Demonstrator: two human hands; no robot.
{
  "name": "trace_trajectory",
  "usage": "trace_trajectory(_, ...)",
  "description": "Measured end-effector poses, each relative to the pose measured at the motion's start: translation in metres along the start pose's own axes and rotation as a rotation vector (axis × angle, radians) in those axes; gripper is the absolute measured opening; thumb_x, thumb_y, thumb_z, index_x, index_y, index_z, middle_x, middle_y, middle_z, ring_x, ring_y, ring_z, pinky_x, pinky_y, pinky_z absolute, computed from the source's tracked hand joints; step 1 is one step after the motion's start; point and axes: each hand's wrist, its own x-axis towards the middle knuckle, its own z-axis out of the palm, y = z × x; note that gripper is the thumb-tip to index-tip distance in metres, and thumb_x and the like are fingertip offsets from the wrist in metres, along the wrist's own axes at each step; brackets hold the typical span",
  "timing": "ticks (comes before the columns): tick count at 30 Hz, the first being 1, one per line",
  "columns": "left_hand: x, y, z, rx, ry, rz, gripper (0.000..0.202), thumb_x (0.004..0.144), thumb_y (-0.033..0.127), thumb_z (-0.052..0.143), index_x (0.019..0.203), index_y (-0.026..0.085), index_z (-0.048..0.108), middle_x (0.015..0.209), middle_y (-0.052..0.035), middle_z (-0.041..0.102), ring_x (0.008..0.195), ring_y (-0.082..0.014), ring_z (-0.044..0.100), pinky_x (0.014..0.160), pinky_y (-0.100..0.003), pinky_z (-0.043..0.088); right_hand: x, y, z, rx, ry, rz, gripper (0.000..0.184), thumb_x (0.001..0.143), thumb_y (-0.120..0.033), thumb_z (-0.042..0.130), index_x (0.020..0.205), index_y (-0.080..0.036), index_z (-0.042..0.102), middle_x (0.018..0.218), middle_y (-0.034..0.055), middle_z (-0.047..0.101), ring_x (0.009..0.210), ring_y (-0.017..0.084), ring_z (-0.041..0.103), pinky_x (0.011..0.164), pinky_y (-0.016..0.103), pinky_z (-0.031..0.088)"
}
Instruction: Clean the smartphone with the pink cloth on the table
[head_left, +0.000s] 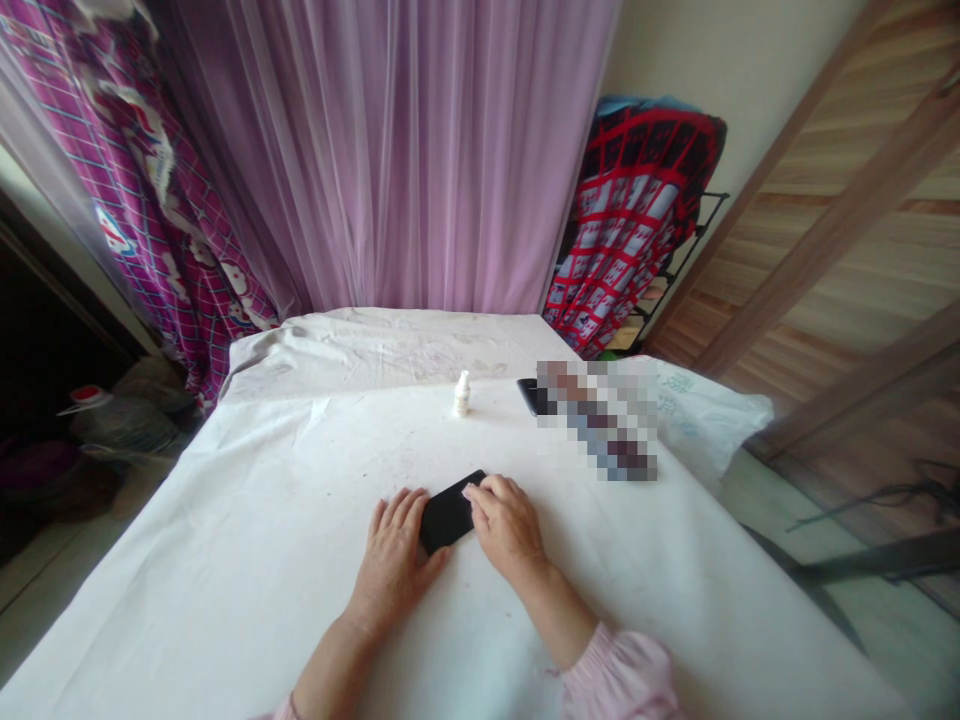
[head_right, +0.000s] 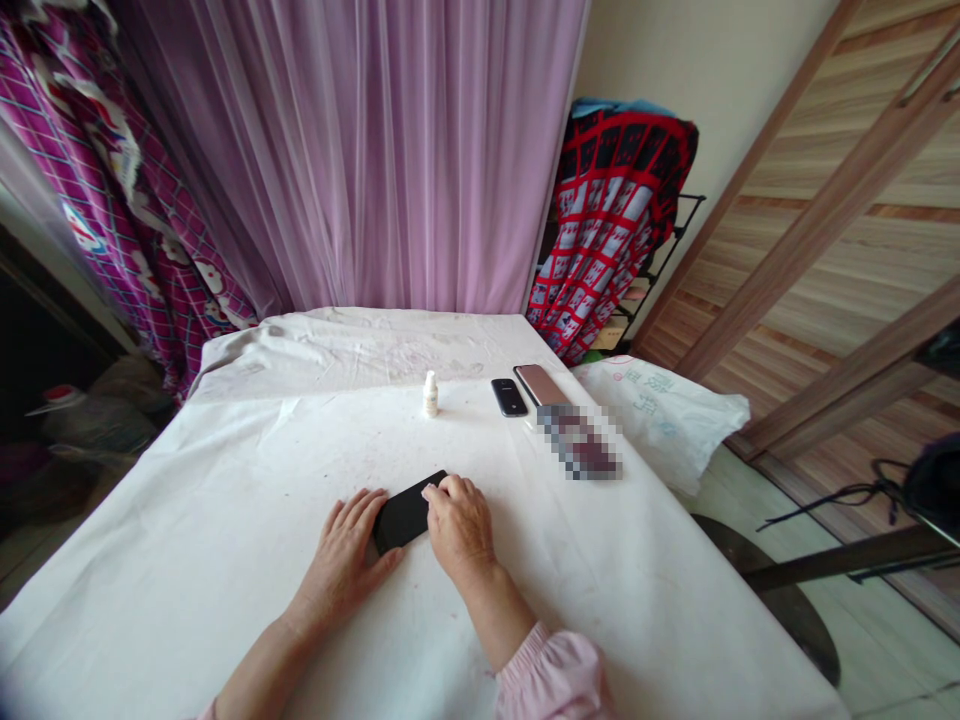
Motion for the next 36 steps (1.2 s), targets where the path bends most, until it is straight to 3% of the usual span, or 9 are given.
trace_trajectory(21,0.001,0.001,-0.003,-0.001,-0.026,-0.002,0.057,0.084,0.038,0.06,0.135,0.017,0.046,0.138,-0.0143,0.056,0.133,-0.0334,0.045,0.112,-0.056,0.03,0.008,0.019,0.003,0.0,0.025,0.123,0.026,0.087,-0.012,0.057,0.1,-0.027,0.074,0.093,0.0041,0.067,0.087,0.018,0.058,0.078,0.028,0.042)
trace_trajectory(36,-0.001,-0.002,0.001,0.031,0.004,0.032,0.057,0.085,0.039,0.059,0.136,0.017,0.045,0.138,-0.0141,0.056,0.133,-0.033,0.046,0.11,-0.055,0.032,0.009,-0.001,0.009,0.095,0.041,0.004,0.02,0.091,-0.017,0.056,0.095,-0.026,0.073,0.095,0.004,0.069,0.089,0.02,0.057,0.079,0.03,0.041)
